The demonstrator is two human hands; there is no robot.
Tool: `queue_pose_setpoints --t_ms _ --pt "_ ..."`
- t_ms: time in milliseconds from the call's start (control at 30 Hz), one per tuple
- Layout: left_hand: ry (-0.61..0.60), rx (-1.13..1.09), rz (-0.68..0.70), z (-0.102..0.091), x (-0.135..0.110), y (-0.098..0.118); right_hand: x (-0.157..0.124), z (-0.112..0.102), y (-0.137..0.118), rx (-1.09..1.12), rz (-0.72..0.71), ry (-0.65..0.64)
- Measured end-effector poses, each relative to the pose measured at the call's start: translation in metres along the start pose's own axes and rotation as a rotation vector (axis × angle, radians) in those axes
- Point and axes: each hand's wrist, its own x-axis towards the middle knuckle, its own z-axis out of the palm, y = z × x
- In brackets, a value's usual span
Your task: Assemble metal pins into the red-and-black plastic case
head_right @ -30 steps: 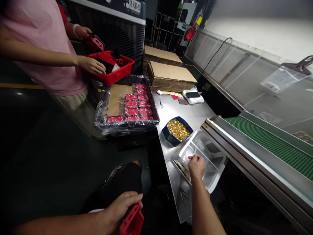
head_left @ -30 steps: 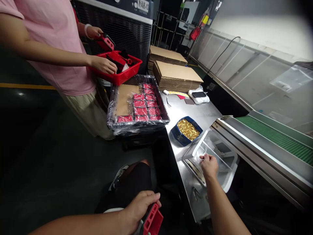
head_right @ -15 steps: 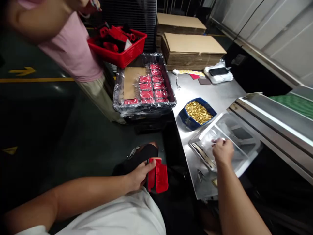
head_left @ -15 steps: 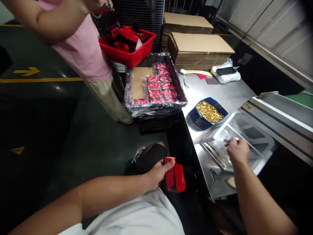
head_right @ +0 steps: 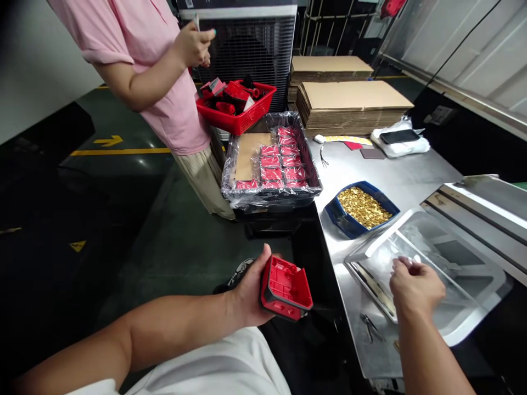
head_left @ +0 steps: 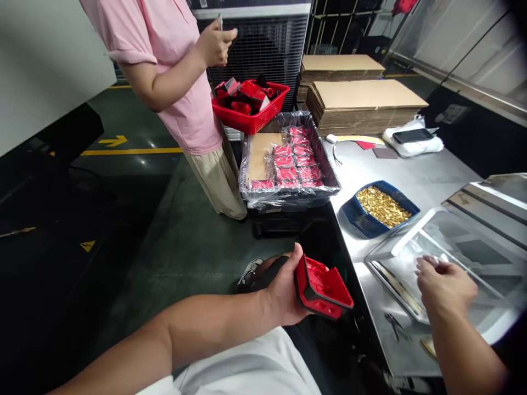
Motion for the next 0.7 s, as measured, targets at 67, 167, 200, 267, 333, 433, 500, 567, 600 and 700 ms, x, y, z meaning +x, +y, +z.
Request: queue_pose_setpoints --t_ms 67,167,200,267,333,433,500,567,600,700 --pt "-0.040 0.008 -0.012 0.002 -0.002 0.001 -0.007 0.000 -0.007 0.125 0.075 0.002" --pt "-0.085 0.002 -0.034 0.005 -0.004 0.003 -0.015 -0.001 -0.018 0.272 0.093 0.025" --pt "-0.102 -0.003 -0.041 0.006 -0.005 0.004 -0.017 -0.002 -0.022 0.299 0.083 0.048" --pt "-0.143 0.000 -0.039 0.005 -0.005 0.005 -0.018 -0.007 -0.031 0.323 0.064 0.113" --pt "-0.194 0.027 -0.028 0.000 -0.006 0.006 -0.018 -0.018 -0.043 0.339 0.064 0.184" --pt "-0.253 0.093 -0.088 -0.015 -0.008 0.006 -0.023 -0.044 -0.064 0.459 0.080 0.201" --pt "-0.251 0.146 -0.195 -0.031 -0.009 0.004 -0.032 -0.064 -0.076 0.601 0.087 0.102" --pt "-0.225 0.245 -0.326 -0.047 -0.008 0.000 -0.043 -0.083 -0.081 0.718 0.109 -0.043" --pt "-0.196 0.301 -0.360 -0.054 -0.008 -0.002 -0.048 -0.091 -0.082 0.758 0.124 -0.104" --pt "-0.107 0.490 -0.433 -0.066 -0.010 -0.008 -0.061 -0.113 -0.075 0.820 0.146 -0.185"
